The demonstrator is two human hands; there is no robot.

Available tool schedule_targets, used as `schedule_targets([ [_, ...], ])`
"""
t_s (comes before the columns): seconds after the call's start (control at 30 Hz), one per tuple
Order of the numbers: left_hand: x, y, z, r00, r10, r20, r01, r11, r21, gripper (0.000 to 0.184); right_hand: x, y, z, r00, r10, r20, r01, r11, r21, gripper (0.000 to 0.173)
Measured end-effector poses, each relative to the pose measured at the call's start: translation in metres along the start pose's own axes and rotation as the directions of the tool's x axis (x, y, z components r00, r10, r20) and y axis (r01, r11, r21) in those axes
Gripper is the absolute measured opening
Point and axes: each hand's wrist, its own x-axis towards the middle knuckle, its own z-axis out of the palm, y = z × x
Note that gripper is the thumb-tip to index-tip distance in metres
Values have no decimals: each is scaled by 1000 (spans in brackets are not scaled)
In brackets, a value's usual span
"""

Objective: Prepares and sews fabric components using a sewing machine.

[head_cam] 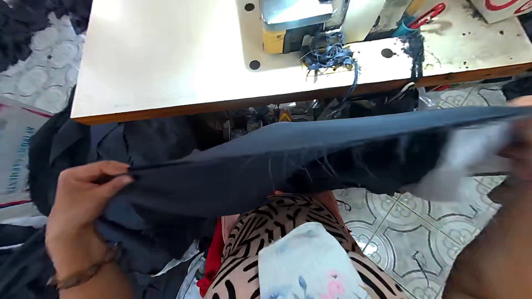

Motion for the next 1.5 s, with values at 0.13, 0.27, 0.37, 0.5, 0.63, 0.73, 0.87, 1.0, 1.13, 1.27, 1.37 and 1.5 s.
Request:
schedule_targets([
  [0.13, 56, 44, 69, 995, 65, 69, -76, 982, 171, 15, -14, -17, 85, 908, -164, 386, 227, 966, -126, 21],
  [0.27, 80, 125, 165, 837, 404, 369, -448, 893, 37, 13, -35, -78, 172, 500, -563, 658, 493, 810, 318, 18],
  [0.37, 95, 161, 190, 732, 522, 438, -535, 838, -103, 11, -35, -97, 211, 335, -686, 646, 505, 709, 491, 18],
  [0.5, 96, 154, 190, 708, 529, 469, -490, 845, -214, 12, -32, -92, 213, 258, -707, 659, 457, 690, 561, 21],
  [0.63, 86, 119, 181, 606, 518, 604, -478, 844, -244, 23, -20, -89, 175, 269, -695, 666, 435, 705, 560, 27],
  [0.73, 69, 84, 169, 583, 289, 760, -444, 896, -1, 35, -7, -83, 131, 328, -677, 658, 479, 720, 502, 31],
  [0.87, 65, 42, 125, 604, 0, 797, -391, 872, 296, 32, 0, -53, 92, 415, -532, 738, 420, 832, 363, 29],
  [1.0, 75, 22, 59, 771, 161, 616, -424, 852, 308, 21, 1, -22, 90, 448, -396, 801, 328, 907, 265, 30],
  [1.13, 87, 60, 23, 857, 157, 492, -317, 912, 261, 15, 2, -6, 109, 514, -306, 801, 335, 932, 141, 32],
  [1.27, 92, 76, 23, 818, 129, 560, -364, 871, 331, 9, 14, 0, 108, 603, -278, 748, 323, 942, 90, 30],
  [1.37, 105, 73, 13, 881, 203, 427, -329, 912, 246, 19, 13, 7, 108, 626, -238, 743, 272, 959, 79, 28],
  [1.5, 121, 73, 12, 949, 292, 116, -300, 953, 51, 12, 9, 9, 112, 561, -134, 817, 235, 972, -1, 21],
])
